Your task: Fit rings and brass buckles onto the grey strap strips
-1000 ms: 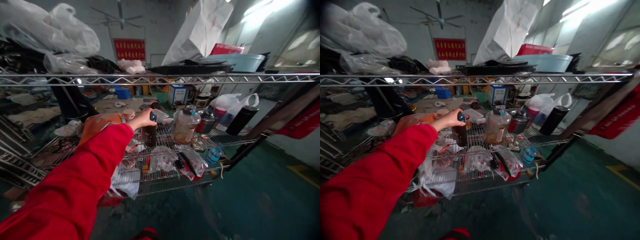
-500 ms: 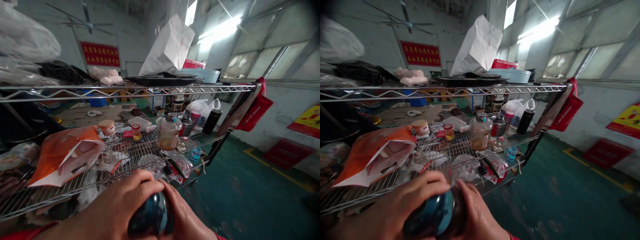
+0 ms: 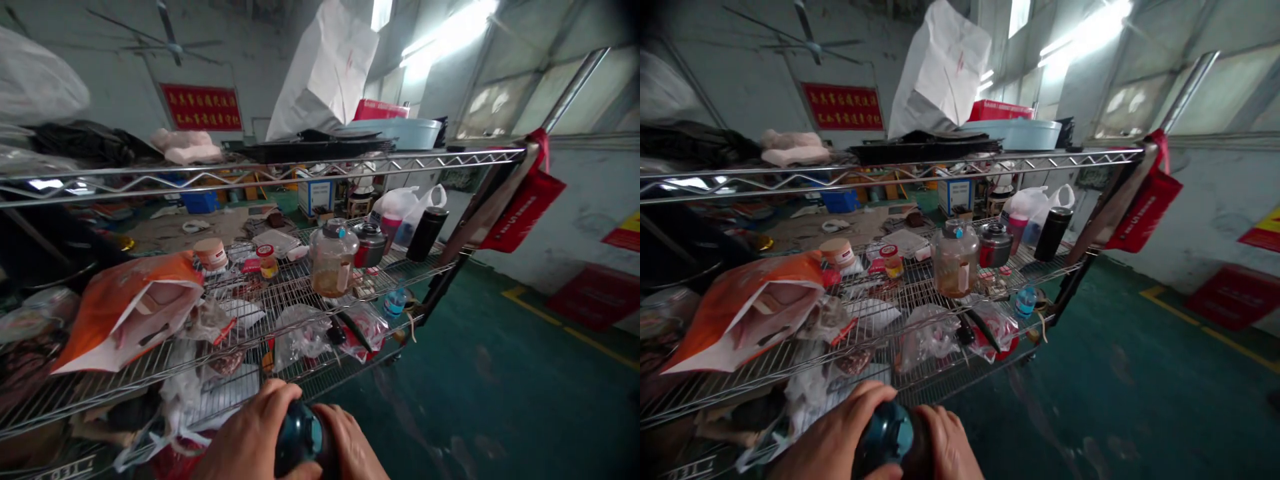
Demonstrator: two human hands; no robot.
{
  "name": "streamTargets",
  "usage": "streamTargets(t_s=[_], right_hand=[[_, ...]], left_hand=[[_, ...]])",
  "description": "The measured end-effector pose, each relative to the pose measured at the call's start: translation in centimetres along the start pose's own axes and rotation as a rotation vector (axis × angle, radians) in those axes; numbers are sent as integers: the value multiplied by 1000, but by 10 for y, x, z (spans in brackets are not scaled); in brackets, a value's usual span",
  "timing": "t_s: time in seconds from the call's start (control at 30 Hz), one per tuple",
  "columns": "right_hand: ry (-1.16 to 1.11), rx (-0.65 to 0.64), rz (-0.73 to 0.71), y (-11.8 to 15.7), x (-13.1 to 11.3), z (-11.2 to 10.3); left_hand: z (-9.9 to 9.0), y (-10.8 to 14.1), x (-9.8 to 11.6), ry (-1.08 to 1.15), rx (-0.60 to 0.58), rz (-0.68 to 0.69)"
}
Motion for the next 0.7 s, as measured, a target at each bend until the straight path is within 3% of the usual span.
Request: streamTargets(t_s=[0.1,0.2,0.27,0.33,0.4,0.47,0.57,0.7], right_hand=[[156,53,-38,11,26,-18],[251,64,-121,27,49,-27],[283,62,-121,40,67,-31],[293,60,-100,54,83,-34],[284,51,-88,67,95,-37],[266,21,-73,77,105,-39],[303,18,-97,86,113,-44],[420,90,-215,95,119,-64]], left_hand=[[9,-26,-1,33,-249,-190],[21,-41,8,179,-498,-272],[26,-50,24,175,-479,-218],[33,-58,51,31,-377,-33],[50,-62,79,-117,-369,162],[71,-68,92,-159,-400,191],[93,-78,83,22,-407,-35],[122,-75,63,618,-552,-316]])
Point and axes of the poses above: each hand's wrist, its own y-axis away from the middle knuckle, its own z-axis out of the palm, x = y × z, the point moved 5 cm from there along -y, towards the middle knuckle, and after that the axes turned 10 degrees about -x, right-handed, at the moved point
